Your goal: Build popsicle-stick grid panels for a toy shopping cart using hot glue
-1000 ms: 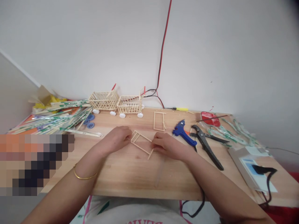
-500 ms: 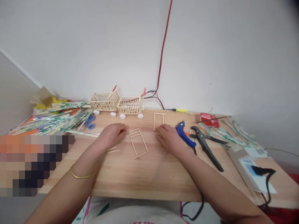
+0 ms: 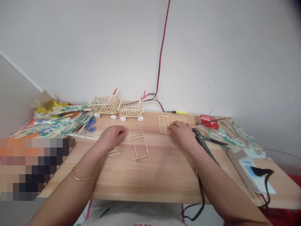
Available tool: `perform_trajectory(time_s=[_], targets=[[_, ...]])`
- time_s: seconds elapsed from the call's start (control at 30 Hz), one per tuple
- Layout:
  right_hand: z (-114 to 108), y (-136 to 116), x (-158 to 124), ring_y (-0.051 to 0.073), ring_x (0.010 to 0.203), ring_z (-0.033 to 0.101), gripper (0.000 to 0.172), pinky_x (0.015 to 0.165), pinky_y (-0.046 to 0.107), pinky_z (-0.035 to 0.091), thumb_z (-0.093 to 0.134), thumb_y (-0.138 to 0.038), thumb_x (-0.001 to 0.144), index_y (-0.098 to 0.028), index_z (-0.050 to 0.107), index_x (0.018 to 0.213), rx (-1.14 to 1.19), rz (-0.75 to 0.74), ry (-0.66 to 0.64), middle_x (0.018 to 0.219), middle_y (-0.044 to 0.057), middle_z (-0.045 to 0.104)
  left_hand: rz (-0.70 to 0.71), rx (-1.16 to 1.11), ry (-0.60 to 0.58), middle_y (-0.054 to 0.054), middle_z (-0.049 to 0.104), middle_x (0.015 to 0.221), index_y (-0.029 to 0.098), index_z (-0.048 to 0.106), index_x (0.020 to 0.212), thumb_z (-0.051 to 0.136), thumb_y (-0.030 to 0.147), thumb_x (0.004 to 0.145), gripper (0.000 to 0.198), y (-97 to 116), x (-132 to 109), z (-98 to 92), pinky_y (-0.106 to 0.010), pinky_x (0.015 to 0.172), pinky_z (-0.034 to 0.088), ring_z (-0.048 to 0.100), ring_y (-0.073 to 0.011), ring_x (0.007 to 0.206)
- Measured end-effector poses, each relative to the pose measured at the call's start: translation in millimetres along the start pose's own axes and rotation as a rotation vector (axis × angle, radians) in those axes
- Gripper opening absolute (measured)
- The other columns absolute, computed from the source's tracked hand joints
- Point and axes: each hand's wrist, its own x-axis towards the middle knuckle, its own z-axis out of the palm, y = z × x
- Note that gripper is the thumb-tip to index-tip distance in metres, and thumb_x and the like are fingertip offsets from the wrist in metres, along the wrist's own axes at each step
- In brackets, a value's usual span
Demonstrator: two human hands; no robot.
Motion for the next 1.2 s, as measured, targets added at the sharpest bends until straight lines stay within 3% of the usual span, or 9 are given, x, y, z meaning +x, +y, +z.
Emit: perform_trajectory(time_s=[0.13, 0.3, 0.63, 0.77, 0.87, 1.0, 1.2], targets=[[3, -16, -3, 0.020, 0.090, 0.056, 0.021, 0.078, 0.033, 0.031, 0.044, -0.023, 0.092, -0.019, 0.064, 0.096, 0.246, -0.148, 0.092, 0.095, 0.008, 0.065, -0.032, -0.010, 0.030, -0.003, 0.063, 0.069, 0.017, 0.061, 0.072, 0.046, 0.034, 0.082, 0.024, 8, 0, 8.6, -0.026, 0.057, 0.034, 0.054, -0.0162, 0.063], [13, -44, -9, 0.018, 0.089, 0.058, 0.021, 0.080, 0.031, 0.039, 0.044, -0.020, 0.092, -0.018, 0.063, 0.099, 0.473, -0.365, 0.054, 0.096, 0.009, 0.065, -0.032, -0.056, 0.102, -0.004, 0.064, 0.074, 0.017, 0.061, 0.076, 0.047, 0.028, 0.080, 0.019, 13, 1, 19.4, -0.026, 0.061, 0.037, 0.055, -0.0169, 0.068], [4, -79, 26, 0.014, 0.078, 0.057, 0.013, 0.071, 0.024, 0.042, 0.054, -0.010, 0.081, -0.016, 0.065, 0.086, 0.675, -0.452, -0.033, 0.083, 0.005, 0.064, -0.033, -0.089, 0.091, 0.002, 0.054, 0.062, 0.019, 0.049, 0.065, 0.048, 0.021, 0.071, 0.006, 21, -3, 25.2, -0.025, 0.055, 0.031, 0.047, -0.0135, 0.058], [14, -93, 35, 0.014, 0.080, 0.057, 0.013, 0.072, 0.025, 0.040, 0.052, -0.013, 0.085, -0.017, 0.063, 0.089, 0.647, -0.416, 0.001, 0.087, 0.005, 0.064, -0.102, -0.102, 0.131, 0.004, 0.046, 0.056, 0.020, 0.040, 0.060, 0.047, 0.019, 0.069, 0.011, 11, -1, 12.9, -0.024, 0.052, 0.027, 0.042, -0.0120, 0.054], [21, -94, 32, 0.015, 0.082, 0.057, 0.014, 0.075, 0.028, 0.038, 0.049, -0.021, 0.090, -0.017, 0.062, 0.093, 0.618, -0.406, 0.063, 0.088, 0.006, 0.065, -0.221, -0.126, 0.184, 0.005, 0.037, 0.052, 0.020, 0.034, 0.055, 0.053, 0.033, 0.072, 0.028, -2, -1, -10.5, -0.024, 0.049, 0.023, 0.036, -0.0104, 0.051], [24, -86, 28, 0.016, 0.079, 0.057, 0.016, 0.074, 0.029, 0.037, 0.048, -0.026, 0.091, -0.018, 0.061, 0.086, 0.641, -0.389, 0.153, 0.082, 0.005, 0.066, -0.276, -0.117, 0.060, 0.005, 0.031, 0.048, 0.019, 0.033, 0.049, 0.052, 0.045, 0.072, 0.039, -15, -6, -32.2, -0.025, 0.048, 0.020, 0.032, -0.0097, 0.048], [28, -80, 30, 0.017, 0.075, 0.057, 0.017, 0.072, 0.030, 0.040, 0.048, -0.029, 0.090, -0.019, 0.061, 0.085, 0.669, -0.338, 0.219, 0.077, 0.005, 0.066, -0.188, -0.021, -0.219, 0.003, 0.056, 0.055, 0.019, 0.059, 0.058, 0.054, 0.023, 0.064, 0.009, -22, -18, -33.1, -0.023, 0.049, 0.027, 0.048, -0.0128, 0.054]])
